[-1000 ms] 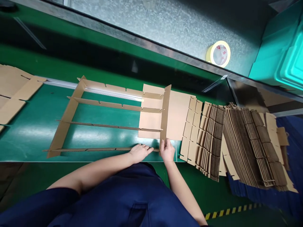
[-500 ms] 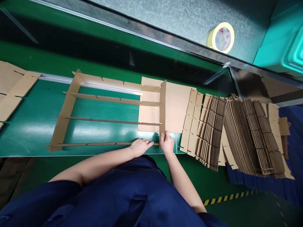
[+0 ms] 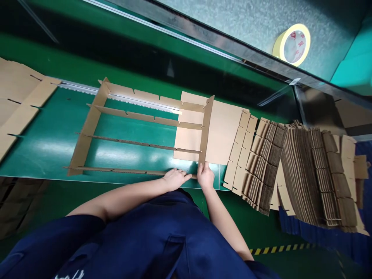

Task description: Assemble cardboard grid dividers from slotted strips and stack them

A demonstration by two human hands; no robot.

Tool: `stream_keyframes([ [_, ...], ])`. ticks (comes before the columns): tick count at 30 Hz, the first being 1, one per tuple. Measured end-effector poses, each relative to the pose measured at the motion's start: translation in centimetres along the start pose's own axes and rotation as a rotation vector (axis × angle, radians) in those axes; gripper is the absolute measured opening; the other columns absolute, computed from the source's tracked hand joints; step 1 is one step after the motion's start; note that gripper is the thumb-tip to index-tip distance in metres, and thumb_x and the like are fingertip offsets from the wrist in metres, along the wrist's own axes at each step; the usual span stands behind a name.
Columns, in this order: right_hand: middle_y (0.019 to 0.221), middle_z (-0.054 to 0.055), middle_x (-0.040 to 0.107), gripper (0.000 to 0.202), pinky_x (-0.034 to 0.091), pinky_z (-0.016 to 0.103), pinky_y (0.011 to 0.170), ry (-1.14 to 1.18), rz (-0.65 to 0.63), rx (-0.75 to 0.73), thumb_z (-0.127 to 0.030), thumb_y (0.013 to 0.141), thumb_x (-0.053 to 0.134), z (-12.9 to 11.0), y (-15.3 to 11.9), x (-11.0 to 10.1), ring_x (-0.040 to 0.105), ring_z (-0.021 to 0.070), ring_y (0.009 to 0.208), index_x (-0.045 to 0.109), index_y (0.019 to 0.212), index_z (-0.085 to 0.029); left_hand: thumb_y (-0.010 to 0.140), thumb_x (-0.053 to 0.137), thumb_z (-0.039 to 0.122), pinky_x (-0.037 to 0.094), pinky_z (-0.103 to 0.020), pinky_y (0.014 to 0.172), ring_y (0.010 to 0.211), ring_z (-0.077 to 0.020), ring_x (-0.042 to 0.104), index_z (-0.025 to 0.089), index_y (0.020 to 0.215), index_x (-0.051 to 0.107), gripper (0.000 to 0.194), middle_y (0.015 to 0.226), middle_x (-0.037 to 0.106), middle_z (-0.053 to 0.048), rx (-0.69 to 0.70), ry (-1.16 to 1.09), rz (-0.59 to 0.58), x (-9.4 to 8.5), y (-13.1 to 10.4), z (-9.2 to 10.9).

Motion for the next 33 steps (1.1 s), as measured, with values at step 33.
stream_keyframes([
  [33,0.122,0.016,0.060,0.051,0.047,0.038,0.088,0.107,0.007,-0.034,-0.045,0.097,0.031,-0.2,1.4,-2.7,0.058,0.0257,0.111,0.043,0.134,-0.013,0.095,0.042,0.042,0.040,-0.040,0.100,0.124,-0.0248,0.046,0.018,0.121,0.056,0.038,0.133,0.054,-0.012,-0.039,0.048,0.563,-10.7,8.9,-7.3],
])
Point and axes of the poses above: each hand's wrist, its own y-axis towards the middle knuckle, its own x-axis out of the palm, z = x × y, the point moved 5 cm from there along y, towards the middle knuckle
